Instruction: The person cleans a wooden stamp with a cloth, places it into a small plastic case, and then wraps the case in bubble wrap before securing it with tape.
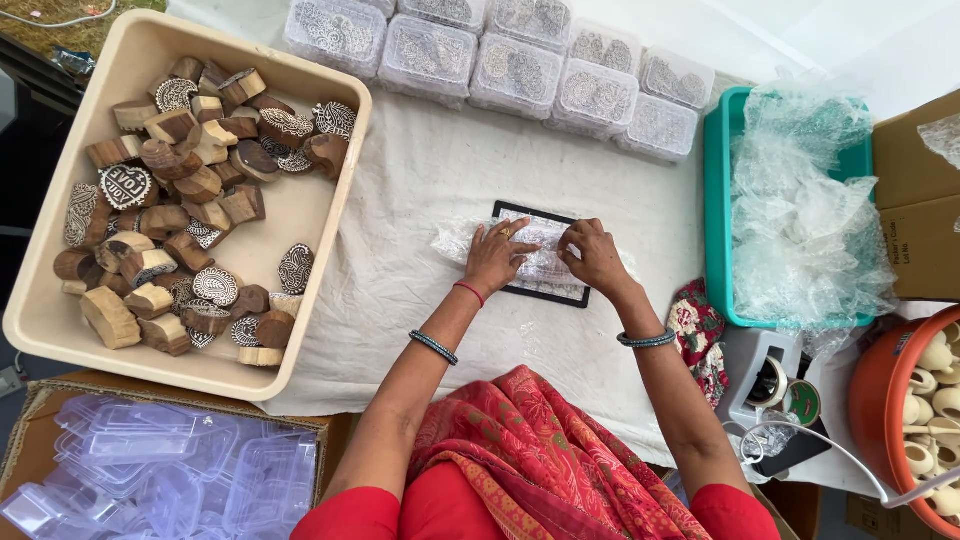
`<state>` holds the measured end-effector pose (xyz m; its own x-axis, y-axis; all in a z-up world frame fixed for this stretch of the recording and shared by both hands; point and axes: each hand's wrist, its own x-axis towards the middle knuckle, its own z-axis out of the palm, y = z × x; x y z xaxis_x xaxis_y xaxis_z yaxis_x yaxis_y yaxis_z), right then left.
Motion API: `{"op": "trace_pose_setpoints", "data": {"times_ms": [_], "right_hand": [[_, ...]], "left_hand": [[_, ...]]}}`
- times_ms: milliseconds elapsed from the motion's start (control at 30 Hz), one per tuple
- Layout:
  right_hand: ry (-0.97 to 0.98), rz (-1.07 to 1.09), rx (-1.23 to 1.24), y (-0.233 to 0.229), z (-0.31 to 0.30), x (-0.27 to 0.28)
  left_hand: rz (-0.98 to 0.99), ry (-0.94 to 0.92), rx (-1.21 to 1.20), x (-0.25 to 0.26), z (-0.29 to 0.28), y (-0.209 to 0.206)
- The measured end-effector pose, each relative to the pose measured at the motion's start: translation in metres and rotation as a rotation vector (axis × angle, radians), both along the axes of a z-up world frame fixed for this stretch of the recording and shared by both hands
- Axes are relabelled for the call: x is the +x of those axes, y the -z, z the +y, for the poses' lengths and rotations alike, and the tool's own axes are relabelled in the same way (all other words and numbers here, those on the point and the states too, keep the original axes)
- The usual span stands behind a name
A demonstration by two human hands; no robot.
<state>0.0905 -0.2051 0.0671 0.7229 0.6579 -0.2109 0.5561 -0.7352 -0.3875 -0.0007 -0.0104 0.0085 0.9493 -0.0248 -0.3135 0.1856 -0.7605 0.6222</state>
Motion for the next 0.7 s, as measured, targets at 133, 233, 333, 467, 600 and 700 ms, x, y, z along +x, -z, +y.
{"op": "trace_pose_setpoints", "data": {"times_ms": [133,233,333,467,600,700], "right_hand": [[-0.046,-0.134,0.011,0.000,0.001,0.007],[-0.032,-0.156,-0.023,-0.004,0.002,0.014],[0.017,-0.070,0.008,-0.010,-0.005,0.016],[0.178,0.125,-0.030,-0.014,-0.008,0.003],[0.363,0.343,0.084,0.024,-0.021,-0.011],[0.480,0.380,0.203,0.053,-0.025,-0.021]], "left_hand": [[-0.010,0.005,0.003,0.000,0.001,-0.002],[-0.022,0.003,-0.007,-0.002,0.001,0.001],[-0.039,0.003,-0.010,0.000,0.001,0.003],[-0.034,0.000,-0.014,-0.001,0.002,0.001],[-0.044,-0.004,-0.028,-0.001,0.002,0.004],[-0.057,-0.002,-0.022,0.000,0.001,-0.003]]}}
